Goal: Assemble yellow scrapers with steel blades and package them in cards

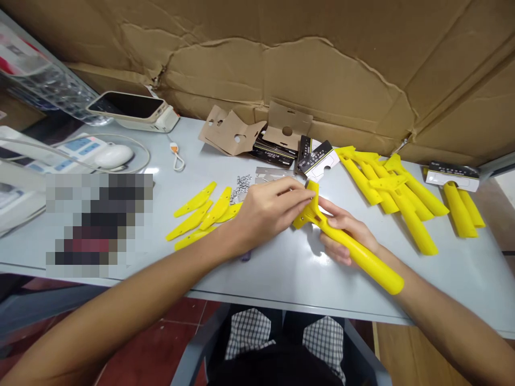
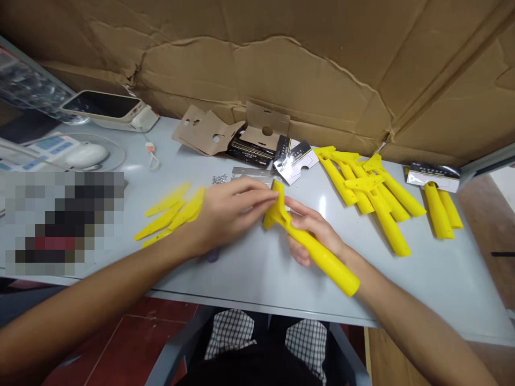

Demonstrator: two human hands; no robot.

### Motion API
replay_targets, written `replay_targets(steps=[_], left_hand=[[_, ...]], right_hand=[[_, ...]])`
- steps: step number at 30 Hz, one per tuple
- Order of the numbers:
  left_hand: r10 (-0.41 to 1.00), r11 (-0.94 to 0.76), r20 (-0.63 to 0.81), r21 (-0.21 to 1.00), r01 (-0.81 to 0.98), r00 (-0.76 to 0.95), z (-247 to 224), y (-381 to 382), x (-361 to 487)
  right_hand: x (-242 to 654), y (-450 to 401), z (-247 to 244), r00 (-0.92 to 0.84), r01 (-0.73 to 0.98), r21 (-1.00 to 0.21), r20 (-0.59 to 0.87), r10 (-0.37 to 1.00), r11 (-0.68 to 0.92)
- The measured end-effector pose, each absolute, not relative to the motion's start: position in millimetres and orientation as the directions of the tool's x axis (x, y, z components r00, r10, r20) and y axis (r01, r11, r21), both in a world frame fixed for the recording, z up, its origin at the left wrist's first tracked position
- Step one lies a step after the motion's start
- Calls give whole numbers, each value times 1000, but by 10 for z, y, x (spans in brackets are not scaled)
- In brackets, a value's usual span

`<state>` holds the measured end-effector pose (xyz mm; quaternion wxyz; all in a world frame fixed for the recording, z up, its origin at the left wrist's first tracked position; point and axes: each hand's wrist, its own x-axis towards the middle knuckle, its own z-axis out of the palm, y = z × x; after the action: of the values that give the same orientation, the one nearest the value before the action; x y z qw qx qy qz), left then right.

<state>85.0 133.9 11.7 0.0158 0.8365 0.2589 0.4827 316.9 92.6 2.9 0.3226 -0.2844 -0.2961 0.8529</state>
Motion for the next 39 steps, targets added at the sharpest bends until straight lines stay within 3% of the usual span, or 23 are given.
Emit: replay_targets(steps=[4,9,18,21,27,36,39], left_hand=[[548,-826,759,424,373,352,133,1349,853],[574,-815,734,473,335,362,171,1359,839],[471,-863,782,313,398,407,143,1356,828],[482,-857,777,324,401,404,153,1346,827],[596,-795,725,474,379,345,165,1329,834],[496,-846,747,303,438,442,189,1338,810],[495,-855,739,321,407,458,197,1350,796]], right_hand=[[3166,918,46,-634,-416,-657,-286,719,-628],[3150,914,51,-634,-455,-623,-275,722,-637],[3146,906,12,-634,-428,-634,-297,714,-644],[3151,902,8,-635,-427,-635,-297,713,-644],[3153,908,13,-637,-414,-636,-308,706,-651],[3139,901,11,-637,-384,-643,-336,694,-663],[3142,902,13,-641,-391,-630,-337,690,-671]])
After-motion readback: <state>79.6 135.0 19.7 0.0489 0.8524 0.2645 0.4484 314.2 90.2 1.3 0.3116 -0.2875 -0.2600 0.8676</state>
